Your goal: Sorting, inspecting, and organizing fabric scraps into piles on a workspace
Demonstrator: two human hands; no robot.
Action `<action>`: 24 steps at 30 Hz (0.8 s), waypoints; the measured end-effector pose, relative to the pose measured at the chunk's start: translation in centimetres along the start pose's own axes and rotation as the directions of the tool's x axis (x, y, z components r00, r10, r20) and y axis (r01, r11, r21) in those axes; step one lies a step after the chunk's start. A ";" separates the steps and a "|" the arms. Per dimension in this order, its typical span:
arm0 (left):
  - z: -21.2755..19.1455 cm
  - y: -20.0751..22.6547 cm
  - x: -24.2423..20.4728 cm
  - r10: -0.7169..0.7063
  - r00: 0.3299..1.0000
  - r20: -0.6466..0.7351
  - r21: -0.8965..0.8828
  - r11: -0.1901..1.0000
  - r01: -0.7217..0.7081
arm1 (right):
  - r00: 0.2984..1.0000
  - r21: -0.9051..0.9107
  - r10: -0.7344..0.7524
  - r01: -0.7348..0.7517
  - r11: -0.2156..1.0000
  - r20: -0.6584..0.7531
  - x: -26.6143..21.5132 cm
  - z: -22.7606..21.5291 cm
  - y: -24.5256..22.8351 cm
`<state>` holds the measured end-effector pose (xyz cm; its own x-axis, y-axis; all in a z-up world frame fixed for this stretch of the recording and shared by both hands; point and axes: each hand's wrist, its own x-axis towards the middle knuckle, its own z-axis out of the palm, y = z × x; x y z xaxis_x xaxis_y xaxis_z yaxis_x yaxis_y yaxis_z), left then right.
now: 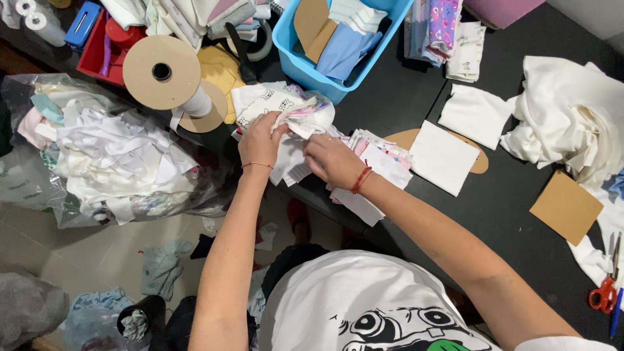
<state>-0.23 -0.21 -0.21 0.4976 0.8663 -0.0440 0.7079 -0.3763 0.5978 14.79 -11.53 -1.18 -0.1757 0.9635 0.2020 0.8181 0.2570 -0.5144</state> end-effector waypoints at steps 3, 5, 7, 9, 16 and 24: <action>-1.0 1.2 -0.5 0.102 0.985 -0.137 0.013 0.995 -0.101 | 0.991 0.231 -0.016 0.046 0.972 -0.131 1.5 -4.0 -3.5; -1.3 1.1 -1.3 0.134 0.978 -0.160 -0.016 0.990 -0.138 | 0.989 0.335 0.131 -0.100 0.937 -0.069 0.1 -7.1 -4.9; -1.6 1.9 -2.7 0.161 0.971 -0.179 -0.052 0.984 -0.172 | 0.962 0.425 0.271 -0.250 0.870 0.012 -2.0 -10.4 -5.9; -1.9 3.4 -4.3 0.191 0.978 -0.080 0.008 0.982 -0.191 | 0.882 0.447 0.453 -0.460 0.767 0.131 -4.3 -13.8 -6.4; -1.0 2.1 -4.9 0.347 0.929 -0.130 -0.010 0.936 -0.351 | 0.679 0.455 0.714 -0.696 0.555 0.168 -15.6 -15.5 -3.4; -2.8 5.6 -5.6 0.180 0.978 0.102 0.151 0.969 -0.194 | 0.438 0.620 0.899 -0.711 0.332 0.021 -22.5 -16.0 -1.4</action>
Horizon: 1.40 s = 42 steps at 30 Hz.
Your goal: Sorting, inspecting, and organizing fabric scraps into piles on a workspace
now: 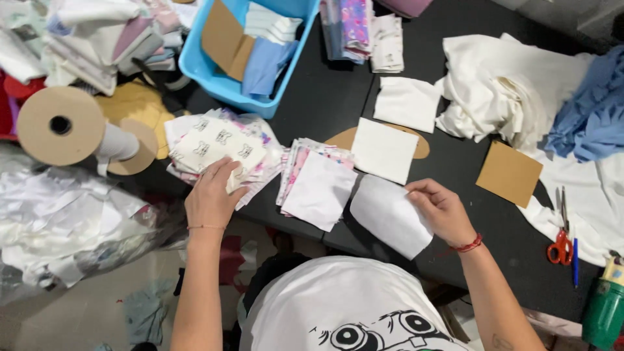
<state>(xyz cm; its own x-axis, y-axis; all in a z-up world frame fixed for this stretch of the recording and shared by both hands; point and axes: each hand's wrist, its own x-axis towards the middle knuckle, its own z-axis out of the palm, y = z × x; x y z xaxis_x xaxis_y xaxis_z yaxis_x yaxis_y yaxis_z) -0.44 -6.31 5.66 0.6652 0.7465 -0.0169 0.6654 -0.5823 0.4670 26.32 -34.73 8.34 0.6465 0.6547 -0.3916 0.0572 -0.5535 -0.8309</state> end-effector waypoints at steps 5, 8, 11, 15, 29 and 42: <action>0.4 0.1 -0.6 -0.030 0.999 -0.034 0.003 1.000 0.030 | 0.995 -0.356 0.083 -0.097 0.929 -0.053 -0.3 -2.2 2.8; 0.5 -0.1 -0.6 -0.039 0.997 -0.066 0.069 0.997 0.044 | 0.994 -0.442 0.093 -0.112 0.890 -0.064 -1.0 -1.8 2.7; 1.1 -0.4 0.0 -0.038 0.996 -0.076 0.120 0.992 0.047 | 0.987 -0.351 0.096 -0.135 0.927 -0.126 -0.7 -1.2 3.5; 1.0 0.8 0.3 -0.181 0.983 0.018 0.173 0.969 0.175 | 0.983 -0.562 -0.079 -0.029 0.827 -0.167 1.1 -1.2 8.4; 5.6 -0.7 -0.2 0.040 0.954 -0.298 0.364 0.928 0.075 | 0.969 -0.513 0.181 -0.242 0.824 -0.166 2.2 -1.0 7.4; 4.7 -2.1 0.4 0.027 0.984 -0.177 0.194 0.981 0.008 | 0.974 -0.519 0.153 -0.219 0.826 -0.169 2.1 -1.1 8.8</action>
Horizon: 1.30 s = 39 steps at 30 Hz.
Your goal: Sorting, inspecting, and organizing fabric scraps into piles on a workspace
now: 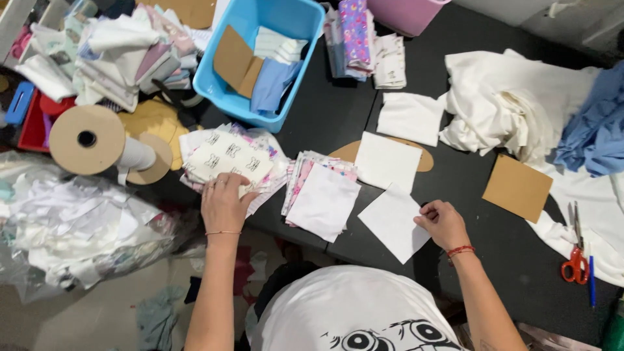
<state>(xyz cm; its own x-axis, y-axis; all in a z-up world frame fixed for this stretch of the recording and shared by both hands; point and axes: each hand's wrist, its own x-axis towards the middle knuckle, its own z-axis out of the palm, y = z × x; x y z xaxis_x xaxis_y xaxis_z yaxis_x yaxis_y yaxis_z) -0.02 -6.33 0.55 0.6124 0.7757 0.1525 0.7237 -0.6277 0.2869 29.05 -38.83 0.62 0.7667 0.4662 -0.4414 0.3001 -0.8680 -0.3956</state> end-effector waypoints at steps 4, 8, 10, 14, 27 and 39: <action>-0.5 0.0 0.0 -0.026 0.999 -0.044 -0.076 0.997 0.022 | 1.000 -0.015 -0.022 0.022 1.000 0.001 -0.4 -0.1 -0.5; 0.1 -0.2 0.5 -0.014 0.998 -0.062 -0.026 1.000 0.012 | 0.997 -0.105 -0.070 0.065 0.992 -0.042 -1.4 -1.2 -3.0; 0.2 0.3 0.8 -0.023 0.998 -0.062 0.010 1.000 0.023 | 0.993 -0.149 -0.104 0.094 0.984 -0.059 -2.3 -1.4 -5.3; 1.7 1.3 1.6 0.186 0.959 -0.213 0.187 0.971 -0.147 | 0.902 -0.017 -0.388 0.392 0.920 -0.187 -3.6 -0.2 -10.2; 2.1 4.2 3.4 0.113 0.991 -0.075 0.350 0.933 -0.080 | 0.699 0.212 -0.711 0.685 0.697 0.078 -1.9 6.3 -25.0; -0.8 -1.6 1.6 -0.270 0.954 0.133 -0.703 0.653 0.283 | 0.831 0.336 -0.551 0.499 0.799 0.077 0.7 10.2 -29.7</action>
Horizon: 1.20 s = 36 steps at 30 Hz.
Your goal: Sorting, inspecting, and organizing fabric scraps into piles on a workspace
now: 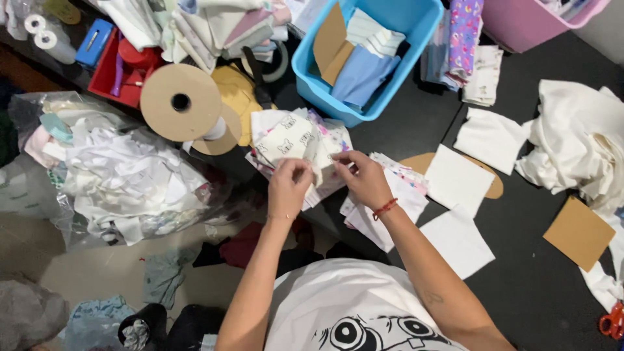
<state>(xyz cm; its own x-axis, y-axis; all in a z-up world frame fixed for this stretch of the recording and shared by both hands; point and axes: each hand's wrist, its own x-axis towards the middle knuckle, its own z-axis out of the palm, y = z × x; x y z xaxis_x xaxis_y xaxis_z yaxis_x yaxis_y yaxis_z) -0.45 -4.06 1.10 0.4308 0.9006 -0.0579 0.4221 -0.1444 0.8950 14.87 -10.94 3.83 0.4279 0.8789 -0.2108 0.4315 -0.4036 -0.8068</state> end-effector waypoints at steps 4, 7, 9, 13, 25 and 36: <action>0.4 -0.3 -0.3 0.024 1.000 -0.012 -0.119 0.993 -0.025 | 0.994 0.248 0.107 -0.109 0.963 0.022 -0.3 1.0 -1.9; -0.4 0.9 -0.1 0.081 0.997 0.011 -0.105 0.991 -0.079 | 0.991 0.391 0.082 -0.117 0.913 0.105 -0.5 1.7 -2.6; -0.9 1.3 0.4 0.057 0.997 0.061 -0.170 0.984 -0.045 | 0.996 0.302 0.043 -0.066 0.951 0.083 -0.3 1.7 -2.7; -0.2 -0.5 0.8 0.090 0.992 0.085 -0.216 0.974 -0.070 | 0.995 0.340 0.094 -0.101 0.935 0.037 -0.3 2.5 -0.8; -4.5 -0.5 -4.4 -0.428 0.885 0.183 -0.811 0.444 0.382 | 0.934 0.528 0.356 -0.289 0.799 -0.027 -0.4 2.1 -0.3; -4.5 -5.0 -8.5 -0.302 0.944 0.132 -0.749 0.593 0.295 | 0.793 -0.315 -0.608 0.573 0.757 -0.019 -0.9 5.5 -5.2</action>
<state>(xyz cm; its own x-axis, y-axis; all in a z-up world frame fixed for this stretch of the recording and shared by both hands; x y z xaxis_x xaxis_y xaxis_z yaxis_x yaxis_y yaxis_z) -9.86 -9.09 -0.91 0.3845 0.8396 -0.3836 -0.2197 0.4869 0.8454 7.83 -8.20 5.20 0.0918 0.9382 0.3338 0.8217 0.1180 -0.5575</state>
